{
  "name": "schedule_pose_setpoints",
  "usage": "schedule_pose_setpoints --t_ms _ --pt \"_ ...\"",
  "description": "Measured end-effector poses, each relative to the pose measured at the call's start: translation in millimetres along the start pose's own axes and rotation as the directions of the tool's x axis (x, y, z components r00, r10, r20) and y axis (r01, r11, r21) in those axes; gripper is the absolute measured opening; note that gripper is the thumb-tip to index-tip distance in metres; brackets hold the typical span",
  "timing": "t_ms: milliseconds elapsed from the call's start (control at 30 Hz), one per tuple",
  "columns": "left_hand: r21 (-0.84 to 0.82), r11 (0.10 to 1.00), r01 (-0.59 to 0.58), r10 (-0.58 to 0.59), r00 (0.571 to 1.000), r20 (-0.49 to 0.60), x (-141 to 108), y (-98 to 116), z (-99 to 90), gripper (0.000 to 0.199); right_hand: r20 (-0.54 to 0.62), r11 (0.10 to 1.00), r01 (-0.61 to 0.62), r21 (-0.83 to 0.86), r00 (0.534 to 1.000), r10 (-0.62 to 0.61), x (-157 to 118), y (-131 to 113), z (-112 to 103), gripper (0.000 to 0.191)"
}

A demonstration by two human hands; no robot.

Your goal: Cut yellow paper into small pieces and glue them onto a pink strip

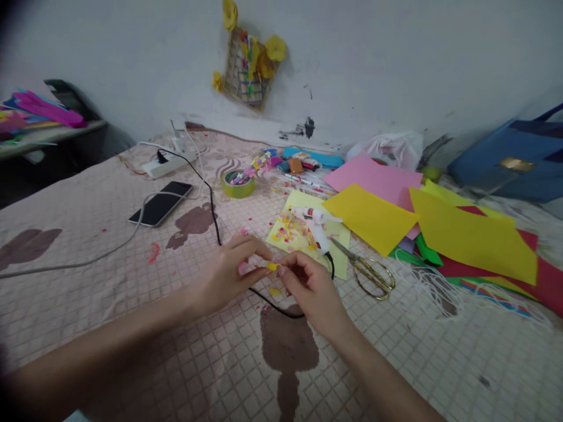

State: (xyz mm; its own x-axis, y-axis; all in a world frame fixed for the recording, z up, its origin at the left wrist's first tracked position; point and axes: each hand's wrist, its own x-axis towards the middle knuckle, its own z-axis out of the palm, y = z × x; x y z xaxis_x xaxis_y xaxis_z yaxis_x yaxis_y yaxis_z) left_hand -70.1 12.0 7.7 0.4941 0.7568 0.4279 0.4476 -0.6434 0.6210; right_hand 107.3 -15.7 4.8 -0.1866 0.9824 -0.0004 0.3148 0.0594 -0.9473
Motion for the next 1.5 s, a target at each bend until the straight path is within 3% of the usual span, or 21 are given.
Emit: schedule_pose_setpoints --t_ms 300,833,1000,1167,1500 --pt "0.100 0.990 -0.095 0.094 0.995 0.019 -0.3 0.2 1.4 0.010 -0.013 1.000 0.015 -0.002 1.000 -0.016 0.9 0.7 -1.0 0.021" --pt "0.137 0.982 -0.132 0.130 0.991 0.025 -1.8 -0.9 2.8 0.017 0.013 1.000 0.008 0.030 1.000 -0.008 -0.2 4.4 -0.5 0.022" --pt "0.139 0.982 -0.131 0.126 0.991 0.043 -3.0 0.2 3.3 0.015 -0.005 0.998 -0.003 0.061 1.000 0.003 -0.3 3.6 0.9 0.022" --pt "0.101 0.992 -0.079 0.082 0.996 -0.027 -3.4 3.5 2.8 0.012 -0.055 0.999 0.019 0.036 0.998 -0.017 -1.0 3.2 1.3 0.019" --pt "0.081 0.996 -0.040 0.043 0.998 -0.046 -3.5 5.5 5.2 0.005 -0.049 0.999 0.045 -0.006 0.998 -0.045 -1.6 2.1 3.1 0.017"
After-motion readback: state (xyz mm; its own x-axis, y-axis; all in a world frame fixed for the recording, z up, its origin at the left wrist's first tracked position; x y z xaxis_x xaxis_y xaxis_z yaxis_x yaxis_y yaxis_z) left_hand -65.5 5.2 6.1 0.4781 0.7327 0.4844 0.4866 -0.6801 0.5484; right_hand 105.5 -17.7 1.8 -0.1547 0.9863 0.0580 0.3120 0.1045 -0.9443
